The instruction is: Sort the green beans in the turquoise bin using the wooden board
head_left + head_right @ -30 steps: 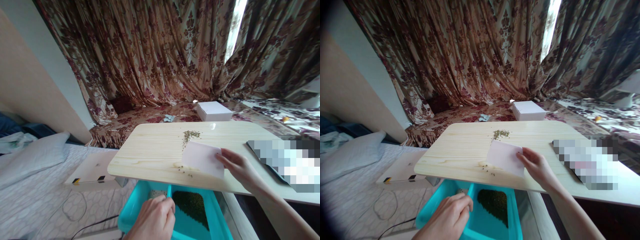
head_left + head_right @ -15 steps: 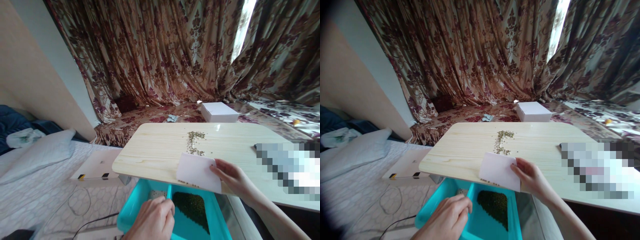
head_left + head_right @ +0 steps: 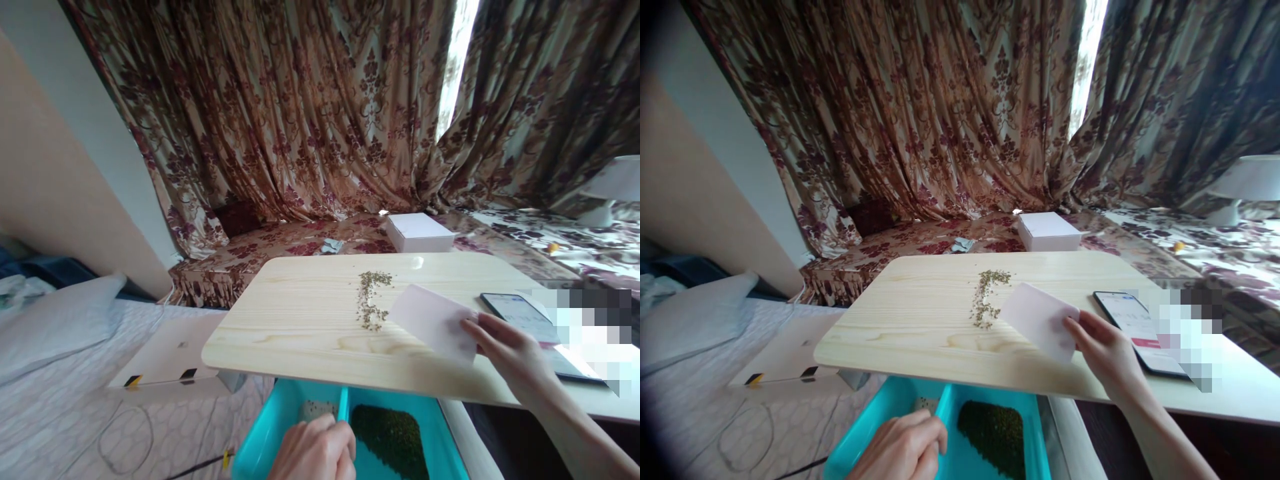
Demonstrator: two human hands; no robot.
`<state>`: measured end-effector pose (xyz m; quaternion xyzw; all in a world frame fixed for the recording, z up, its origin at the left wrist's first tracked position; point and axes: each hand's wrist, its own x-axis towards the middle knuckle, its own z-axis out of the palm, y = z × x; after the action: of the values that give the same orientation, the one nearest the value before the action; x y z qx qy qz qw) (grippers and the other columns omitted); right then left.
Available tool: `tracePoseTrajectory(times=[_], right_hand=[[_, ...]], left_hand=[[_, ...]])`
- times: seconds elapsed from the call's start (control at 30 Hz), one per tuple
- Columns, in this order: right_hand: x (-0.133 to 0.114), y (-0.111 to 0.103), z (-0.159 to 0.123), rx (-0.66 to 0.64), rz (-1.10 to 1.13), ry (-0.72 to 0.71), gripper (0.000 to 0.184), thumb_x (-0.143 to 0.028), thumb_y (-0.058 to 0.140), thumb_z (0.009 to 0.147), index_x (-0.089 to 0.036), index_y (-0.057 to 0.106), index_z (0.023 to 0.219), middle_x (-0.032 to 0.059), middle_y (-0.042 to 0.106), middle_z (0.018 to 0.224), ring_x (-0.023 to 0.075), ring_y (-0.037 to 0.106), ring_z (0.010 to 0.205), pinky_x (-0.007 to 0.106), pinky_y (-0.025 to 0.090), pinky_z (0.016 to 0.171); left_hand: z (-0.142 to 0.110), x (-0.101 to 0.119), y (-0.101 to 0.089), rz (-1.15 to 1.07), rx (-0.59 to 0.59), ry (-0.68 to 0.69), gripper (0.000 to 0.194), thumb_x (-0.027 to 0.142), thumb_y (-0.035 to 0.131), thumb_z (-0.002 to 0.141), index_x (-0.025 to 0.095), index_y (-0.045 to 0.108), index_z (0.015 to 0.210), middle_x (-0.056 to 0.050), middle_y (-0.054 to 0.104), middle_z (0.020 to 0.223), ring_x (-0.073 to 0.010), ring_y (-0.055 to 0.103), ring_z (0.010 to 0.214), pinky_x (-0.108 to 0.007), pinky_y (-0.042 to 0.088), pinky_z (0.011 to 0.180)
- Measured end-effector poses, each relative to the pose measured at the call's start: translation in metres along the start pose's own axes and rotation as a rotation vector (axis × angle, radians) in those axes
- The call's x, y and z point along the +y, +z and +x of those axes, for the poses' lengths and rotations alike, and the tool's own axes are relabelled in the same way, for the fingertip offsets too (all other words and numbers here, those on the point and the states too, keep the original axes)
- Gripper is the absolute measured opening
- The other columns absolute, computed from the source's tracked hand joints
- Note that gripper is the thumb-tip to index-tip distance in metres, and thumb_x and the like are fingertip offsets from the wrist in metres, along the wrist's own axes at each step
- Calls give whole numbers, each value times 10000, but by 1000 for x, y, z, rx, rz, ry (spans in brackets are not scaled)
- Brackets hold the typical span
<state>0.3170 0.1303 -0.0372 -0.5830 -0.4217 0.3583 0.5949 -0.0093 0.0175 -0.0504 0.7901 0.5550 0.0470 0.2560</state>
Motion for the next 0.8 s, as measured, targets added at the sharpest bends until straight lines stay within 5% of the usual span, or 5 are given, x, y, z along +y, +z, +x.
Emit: tracePoseTrajectory(times=[0.43, 0.8], right_hand=[[24, 12, 1, -67, -80, -35, 409, -570, 850, 567, -223, 810, 779, 67, 813, 783, 240, 723, 641, 321, 578, 524], [8, 34, 1, -156, -108, -75, 422, -638, 804, 612, -238, 772, 742, 64, 799, 766, 242, 718, 667, 326, 579, 557]], left_hand=[[0, -2, 2, -11, 11, 4, 251, 143, 477, 927, 252, 698, 974, -16, 706, 986, -217, 671, 930, -278, 433, 825], [-2, 2, 0, 6, 59, 7, 254, 136, 480, 925, 241, 710, 946, -26, 716, 951, -219, 681, 899, -266, 441, 795]])
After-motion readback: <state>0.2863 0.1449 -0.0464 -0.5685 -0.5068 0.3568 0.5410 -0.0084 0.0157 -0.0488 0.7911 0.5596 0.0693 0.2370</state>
